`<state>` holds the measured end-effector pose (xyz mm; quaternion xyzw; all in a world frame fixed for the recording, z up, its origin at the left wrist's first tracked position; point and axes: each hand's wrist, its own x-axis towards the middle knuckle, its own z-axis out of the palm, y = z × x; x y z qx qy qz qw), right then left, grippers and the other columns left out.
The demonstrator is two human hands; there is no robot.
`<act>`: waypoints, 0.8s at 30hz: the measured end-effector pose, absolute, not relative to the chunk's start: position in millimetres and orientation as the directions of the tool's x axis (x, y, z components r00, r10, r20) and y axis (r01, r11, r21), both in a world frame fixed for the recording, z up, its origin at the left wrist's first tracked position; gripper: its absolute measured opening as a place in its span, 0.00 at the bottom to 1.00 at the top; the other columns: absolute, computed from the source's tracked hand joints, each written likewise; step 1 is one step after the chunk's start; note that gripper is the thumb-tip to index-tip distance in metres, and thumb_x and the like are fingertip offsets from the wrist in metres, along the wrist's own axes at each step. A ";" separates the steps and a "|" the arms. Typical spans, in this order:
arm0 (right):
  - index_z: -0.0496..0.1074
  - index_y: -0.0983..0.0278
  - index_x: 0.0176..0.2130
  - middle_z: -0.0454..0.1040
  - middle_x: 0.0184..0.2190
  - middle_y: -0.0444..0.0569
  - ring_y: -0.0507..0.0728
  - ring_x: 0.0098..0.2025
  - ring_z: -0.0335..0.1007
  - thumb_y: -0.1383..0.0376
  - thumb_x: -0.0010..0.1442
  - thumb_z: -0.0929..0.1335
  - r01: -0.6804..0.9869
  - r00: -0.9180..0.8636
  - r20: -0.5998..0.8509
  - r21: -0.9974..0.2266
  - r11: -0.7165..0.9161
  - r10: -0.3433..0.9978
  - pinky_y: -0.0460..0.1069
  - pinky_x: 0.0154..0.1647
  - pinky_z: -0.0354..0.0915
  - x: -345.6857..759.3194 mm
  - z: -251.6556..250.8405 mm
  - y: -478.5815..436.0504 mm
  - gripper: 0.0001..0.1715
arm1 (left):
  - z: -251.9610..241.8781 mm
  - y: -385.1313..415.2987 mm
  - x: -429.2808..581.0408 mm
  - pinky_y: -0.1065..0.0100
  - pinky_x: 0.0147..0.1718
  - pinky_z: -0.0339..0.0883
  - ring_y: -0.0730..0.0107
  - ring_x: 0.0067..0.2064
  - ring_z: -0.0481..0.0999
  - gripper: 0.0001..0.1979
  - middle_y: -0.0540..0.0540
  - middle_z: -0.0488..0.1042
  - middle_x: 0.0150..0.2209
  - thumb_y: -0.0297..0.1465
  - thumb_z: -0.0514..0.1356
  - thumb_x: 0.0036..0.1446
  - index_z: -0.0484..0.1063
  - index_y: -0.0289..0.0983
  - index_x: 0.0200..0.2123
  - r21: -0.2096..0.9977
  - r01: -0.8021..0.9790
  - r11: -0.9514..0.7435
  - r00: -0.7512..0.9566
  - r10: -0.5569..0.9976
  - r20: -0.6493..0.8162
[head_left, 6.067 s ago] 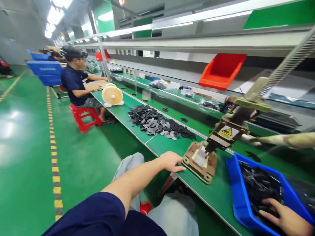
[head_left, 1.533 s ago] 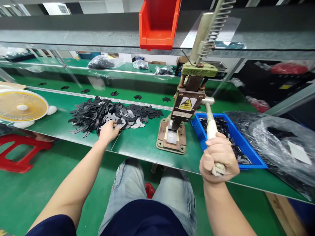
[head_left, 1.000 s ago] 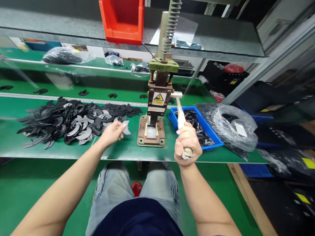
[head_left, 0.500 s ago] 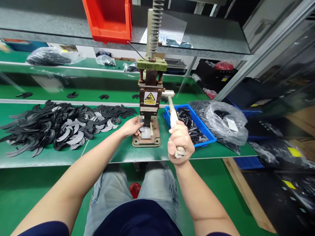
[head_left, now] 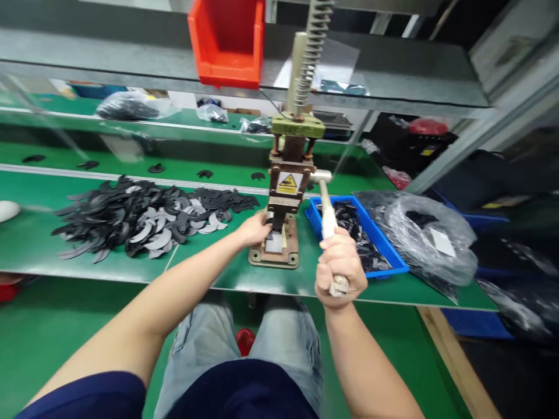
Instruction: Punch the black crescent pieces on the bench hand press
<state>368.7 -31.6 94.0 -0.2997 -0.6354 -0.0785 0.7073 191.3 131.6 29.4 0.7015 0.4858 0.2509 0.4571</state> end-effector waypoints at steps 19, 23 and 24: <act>0.67 0.57 0.27 0.71 0.23 0.40 0.58 0.33 0.75 0.65 0.59 0.73 0.485 0.259 0.940 -0.327 0.811 0.223 0.70 0.58 0.73 363.6 95.9 -19.6 0.13 | -0.7 64.9 -112.6 0.51 0.60 0.68 0.43 0.58 0.76 0.24 0.33 0.78 0.57 0.45 0.63 0.63 0.77 0.38 0.57 0.359 0.930 0.081 -0.187 0.943 0.274; 0.66 0.58 0.27 0.71 0.23 0.40 0.58 0.33 0.76 0.65 0.60 0.73 0.506 0.246 0.944 -0.318 0.802 0.219 0.70 0.59 0.73 364.6 95.4 -19.2 0.14 | 1.5 79.6 -113.2 0.50 0.58 0.68 0.38 0.59 0.76 0.24 0.34 0.82 0.54 0.46 0.65 0.60 0.77 0.39 0.54 0.223 0.970 0.101 -0.137 0.979 0.150; 0.67 0.58 0.26 0.71 0.23 0.40 0.58 0.33 0.76 0.65 0.59 0.73 0.507 0.240 0.946 -0.313 0.803 0.218 0.70 0.59 0.73 365.0 95.2 -19.2 0.14 | 3.1 82.8 -111.1 0.51 0.56 0.69 0.39 0.58 0.77 0.22 0.35 0.83 0.51 0.45 0.65 0.60 0.77 0.40 0.54 0.228 0.968 0.103 -0.137 0.981 0.139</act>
